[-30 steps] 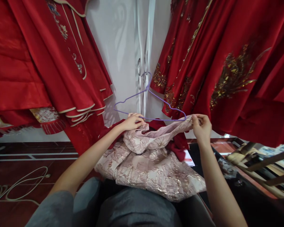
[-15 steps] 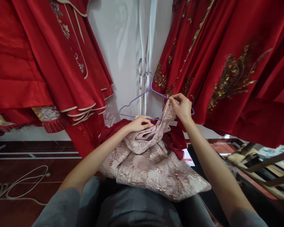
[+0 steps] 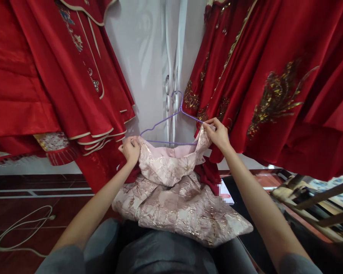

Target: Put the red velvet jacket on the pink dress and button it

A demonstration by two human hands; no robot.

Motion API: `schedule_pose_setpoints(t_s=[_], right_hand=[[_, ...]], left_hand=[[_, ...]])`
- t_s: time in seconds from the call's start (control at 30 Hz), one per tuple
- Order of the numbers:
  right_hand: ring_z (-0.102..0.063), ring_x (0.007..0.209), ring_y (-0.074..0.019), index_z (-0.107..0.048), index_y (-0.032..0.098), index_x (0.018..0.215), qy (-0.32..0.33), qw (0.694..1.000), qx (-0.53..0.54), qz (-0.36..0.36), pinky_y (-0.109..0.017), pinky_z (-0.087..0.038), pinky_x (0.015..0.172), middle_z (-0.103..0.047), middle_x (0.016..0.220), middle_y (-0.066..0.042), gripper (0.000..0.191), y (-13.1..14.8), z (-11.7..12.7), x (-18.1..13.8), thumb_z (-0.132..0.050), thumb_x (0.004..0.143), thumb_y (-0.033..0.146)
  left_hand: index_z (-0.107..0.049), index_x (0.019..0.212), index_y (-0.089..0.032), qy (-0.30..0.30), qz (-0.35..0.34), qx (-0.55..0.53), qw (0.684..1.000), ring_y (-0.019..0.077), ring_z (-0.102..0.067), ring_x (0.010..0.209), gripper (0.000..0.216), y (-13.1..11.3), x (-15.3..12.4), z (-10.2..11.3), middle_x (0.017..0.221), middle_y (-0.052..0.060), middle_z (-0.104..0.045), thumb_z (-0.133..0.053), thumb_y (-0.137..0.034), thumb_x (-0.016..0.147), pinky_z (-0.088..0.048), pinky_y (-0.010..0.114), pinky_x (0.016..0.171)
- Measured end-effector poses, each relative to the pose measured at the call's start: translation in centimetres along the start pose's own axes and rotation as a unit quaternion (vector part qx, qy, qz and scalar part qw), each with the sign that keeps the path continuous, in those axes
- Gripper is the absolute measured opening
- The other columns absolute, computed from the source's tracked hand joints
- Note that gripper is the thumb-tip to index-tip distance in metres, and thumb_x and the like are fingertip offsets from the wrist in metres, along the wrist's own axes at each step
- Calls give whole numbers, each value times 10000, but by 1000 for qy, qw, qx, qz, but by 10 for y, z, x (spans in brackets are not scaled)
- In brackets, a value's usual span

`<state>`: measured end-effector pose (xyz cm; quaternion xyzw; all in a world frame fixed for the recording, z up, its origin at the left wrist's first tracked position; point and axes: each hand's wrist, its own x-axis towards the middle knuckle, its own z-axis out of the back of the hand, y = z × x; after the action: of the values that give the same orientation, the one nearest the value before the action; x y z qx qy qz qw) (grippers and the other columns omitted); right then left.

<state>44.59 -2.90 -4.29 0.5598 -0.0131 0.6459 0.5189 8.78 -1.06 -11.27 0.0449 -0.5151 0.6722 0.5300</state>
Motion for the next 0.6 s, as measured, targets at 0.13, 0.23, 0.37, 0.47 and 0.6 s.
schedule_pose_setpoints(t_s=[0.13,0.23,0.37,0.47,0.6], right_hand=[[-590,717,-187,-644,216,884,4,1000,-2,6,-286,-435,688,-653,752,-19,264,0,0,0,-556,822,457],[-593,718,-187,-643,216,884,5,1000,-2,5,-286,-433,686,-650,746,-18,255,0,0,0,-555,823,448],[-591,714,-187,-641,213,884,1,1000,-4,8,-291,-429,689,-648,743,-19,248,1,1,1,-557,823,439],[-588,710,-185,-638,219,882,9,1000,3,4,-290,-429,681,-647,739,-15,244,0,0,0,-558,822,441],[-586,718,-184,-631,220,878,21,1000,16,-10,-295,-437,697,-651,751,-15,267,-5,-3,-1,-542,831,467]], left_hand=[[-642,906,-222,28,83,8,996,260,-624,863,272,27,12,3,831,67,-686,-439,-402,882,-345,407,914],[-651,908,-232,32,65,-2,997,228,-621,816,286,31,17,3,784,32,-673,-440,-422,882,-350,390,922],[-657,924,-214,24,19,-65,997,189,-619,812,298,32,22,0,837,18,-686,-448,-422,881,-388,348,913],[-664,903,-171,53,-34,-164,984,182,-626,822,329,21,34,-3,877,43,-699,-471,-434,860,-453,289,816],[-690,901,-147,124,-141,-244,951,190,-642,880,363,-21,51,2,936,63,-719,-505,-454,842,-482,275,822]])
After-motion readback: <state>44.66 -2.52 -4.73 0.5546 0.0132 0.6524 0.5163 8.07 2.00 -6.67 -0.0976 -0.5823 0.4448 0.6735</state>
